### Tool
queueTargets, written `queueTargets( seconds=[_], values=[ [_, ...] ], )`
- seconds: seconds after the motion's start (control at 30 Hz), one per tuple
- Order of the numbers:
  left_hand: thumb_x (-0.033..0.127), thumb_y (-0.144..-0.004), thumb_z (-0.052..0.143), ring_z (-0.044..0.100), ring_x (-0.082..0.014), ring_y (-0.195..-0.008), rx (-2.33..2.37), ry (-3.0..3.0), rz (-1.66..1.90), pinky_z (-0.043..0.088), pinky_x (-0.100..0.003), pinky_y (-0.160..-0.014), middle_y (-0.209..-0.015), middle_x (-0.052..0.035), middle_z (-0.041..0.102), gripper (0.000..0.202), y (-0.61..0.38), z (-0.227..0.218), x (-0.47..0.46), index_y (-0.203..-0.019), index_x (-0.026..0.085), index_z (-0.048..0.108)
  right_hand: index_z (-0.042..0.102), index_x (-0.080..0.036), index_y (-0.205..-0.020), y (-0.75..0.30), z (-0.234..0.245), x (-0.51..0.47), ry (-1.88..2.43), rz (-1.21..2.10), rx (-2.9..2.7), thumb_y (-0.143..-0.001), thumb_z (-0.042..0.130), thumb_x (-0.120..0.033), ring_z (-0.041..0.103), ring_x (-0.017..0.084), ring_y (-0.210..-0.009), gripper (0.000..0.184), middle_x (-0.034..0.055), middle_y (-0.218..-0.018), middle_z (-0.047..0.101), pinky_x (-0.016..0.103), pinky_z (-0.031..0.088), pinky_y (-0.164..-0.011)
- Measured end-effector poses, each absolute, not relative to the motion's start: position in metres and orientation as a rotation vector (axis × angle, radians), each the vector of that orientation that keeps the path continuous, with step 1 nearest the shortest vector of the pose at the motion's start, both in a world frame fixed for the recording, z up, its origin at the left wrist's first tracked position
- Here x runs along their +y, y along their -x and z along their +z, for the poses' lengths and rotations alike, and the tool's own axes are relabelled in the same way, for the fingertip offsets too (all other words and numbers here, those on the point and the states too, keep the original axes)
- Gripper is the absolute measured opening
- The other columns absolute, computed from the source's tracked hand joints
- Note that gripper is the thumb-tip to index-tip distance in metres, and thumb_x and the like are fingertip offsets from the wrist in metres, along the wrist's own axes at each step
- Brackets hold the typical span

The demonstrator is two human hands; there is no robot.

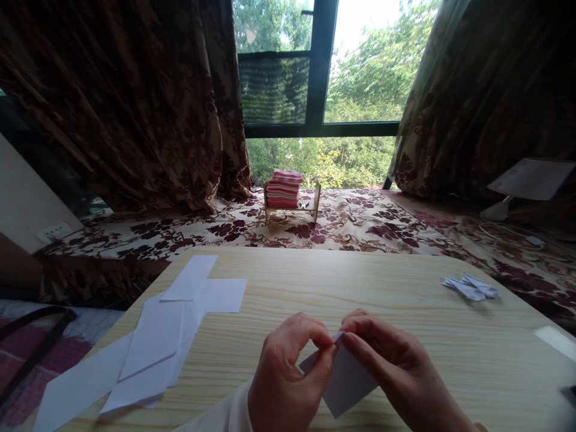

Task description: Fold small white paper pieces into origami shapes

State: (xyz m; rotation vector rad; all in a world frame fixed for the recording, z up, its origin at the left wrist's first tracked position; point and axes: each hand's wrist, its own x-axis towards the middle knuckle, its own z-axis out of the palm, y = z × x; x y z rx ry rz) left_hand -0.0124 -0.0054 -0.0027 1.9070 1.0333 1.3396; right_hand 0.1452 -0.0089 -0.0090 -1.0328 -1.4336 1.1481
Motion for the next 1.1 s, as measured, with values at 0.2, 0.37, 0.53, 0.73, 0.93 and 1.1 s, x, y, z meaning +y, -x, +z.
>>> queueTargets(
  seconds=[0.2,0.37,0.53,0.73,0.93,1.1],
  values=[
    [0.003,-0.075,0.054,0.061,-0.0133,-0.073,0.947,-1.954,1.404,0.047,-0.021,-0.069,-0.073,-0.0037,0.063,0.014,0.011,-0.004,-0.007,-0.069,0.015,0.058,0.066,-0.021,-0.080,-0.146,-0.010,-0.007,1.007,1.146,-1.526,-0.085,0.057,-0.031,0.056,0.014,-0.071,0.014,0.0020,-0.080,0.057,0.019,0.046,-0.059],
    [0.011,-0.075,0.057,0.060,-0.0134,-0.068,1.169,-1.816,1.227,0.045,-0.022,-0.066,-0.069,-0.0010,0.062,0.005,0.012,-0.001,-0.007,-0.072,0.016,0.059,0.065,-0.020,-0.075,-0.145,-0.011,-0.009,1.005,0.987,-1.568,-0.084,0.058,-0.028,0.056,0.014,-0.068,0.014,0.0034,-0.079,0.058,0.020,0.045,-0.056],
    [0.019,-0.082,0.050,0.055,-0.0132,-0.064,1.144,-1.847,0.905,0.041,-0.023,-0.063,-0.064,-0.0005,0.057,0.021,0.015,-0.001,-0.003,-0.063,0.016,0.061,0.065,-0.020,-0.076,-0.147,-0.016,-0.008,1.009,0.949,-1.576,-0.083,0.060,-0.029,0.057,0.016,-0.069,0.013,0.0042,-0.077,0.060,0.021,0.046,-0.056],
    [0.023,-0.086,0.046,0.051,-0.0130,-0.063,1.138,-1.903,0.985,0.038,-0.023,-0.062,-0.063,-0.0010,0.053,0.029,0.016,-0.003,-0.003,-0.062,0.015,0.061,0.065,-0.017,-0.075,-0.148,-0.021,-0.005,1.129,1.301,-1.448,-0.078,0.064,-0.040,0.050,0.012,-0.056,0.023,0.0000,-0.063,0.059,0.020,0.040,-0.049],
    [0.023,-0.085,0.050,0.051,-0.0132,-0.063,1.204,-1.810,1.064,0.037,-0.023,-0.061,-0.063,-0.0009,0.053,0.028,0.026,-0.003,0.009,-0.060,0.015,0.060,0.068,-0.016,-0.066,-0.174,-0.009,0.012,1.283,1.133,-1.384,-0.067,0.071,-0.046,0.052,0.013,-0.055,0.030,0.0012,-0.057,0.060,0.022,0.044,-0.052],
    [0.027,-0.085,0.050,0.051,-0.0136,-0.064,1.216,-1.645,1.236,0.039,-0.022,-0.060,-0.065,-0.0013,0.056,0.027,0.023,0.000,0.012,-0.062,0.017,0.060,0.067,-0.016,-0.068,-0.167,-0.004,0.016,1.238,1.095,-1.286,-0.069,0.065,-0.057,0.052,0.014,-0.055,0.042,0.0016,-0.060,0.060,0.024,0.045,-0.054]
  ],
)
